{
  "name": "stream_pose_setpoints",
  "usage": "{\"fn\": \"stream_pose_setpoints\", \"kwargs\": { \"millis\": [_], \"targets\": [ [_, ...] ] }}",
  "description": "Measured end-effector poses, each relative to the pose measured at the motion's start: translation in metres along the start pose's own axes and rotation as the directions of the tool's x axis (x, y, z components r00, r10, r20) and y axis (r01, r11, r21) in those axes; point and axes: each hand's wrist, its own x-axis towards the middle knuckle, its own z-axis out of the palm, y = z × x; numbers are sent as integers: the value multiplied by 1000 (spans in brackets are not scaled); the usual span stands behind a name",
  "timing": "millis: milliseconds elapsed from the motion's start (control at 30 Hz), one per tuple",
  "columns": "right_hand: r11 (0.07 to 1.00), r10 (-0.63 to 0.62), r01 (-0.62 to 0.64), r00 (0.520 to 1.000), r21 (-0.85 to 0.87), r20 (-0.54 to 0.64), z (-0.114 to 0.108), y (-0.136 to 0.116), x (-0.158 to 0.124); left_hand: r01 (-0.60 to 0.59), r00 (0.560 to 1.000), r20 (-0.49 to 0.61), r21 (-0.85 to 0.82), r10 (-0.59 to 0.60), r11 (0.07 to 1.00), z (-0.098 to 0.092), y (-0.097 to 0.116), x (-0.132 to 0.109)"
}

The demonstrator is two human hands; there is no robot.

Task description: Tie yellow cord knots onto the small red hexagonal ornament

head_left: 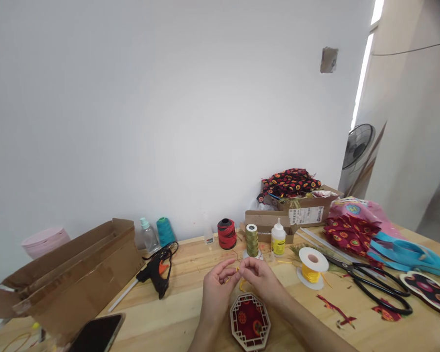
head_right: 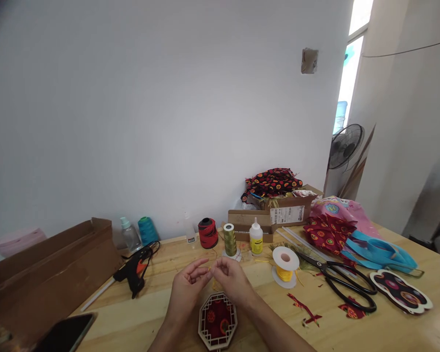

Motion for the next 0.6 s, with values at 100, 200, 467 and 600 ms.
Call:
{"fn": "stream_pose_setpoints", "kwargs": {
  "millis": [100,200,467,600],
  "targets": [
    [975,79,-106,986,194,145,-2,-12,-4,-1,1000,2,-40,1,999,-2,0,0],
    [947,32,-106,970,302,242,-9,-24,-11,0,1000,-30,-61,-2,998,-6,-2,2],
    [900,-154,70,974,431,164,-38,-38,-13,29,988,-150,-58,-38,998,-9,-10,8],
    [956,-197,163,973,-245,-124,-14,-25,-7,20,992,-123,-47,-26,999,-8,-9,7]
  ]
}}
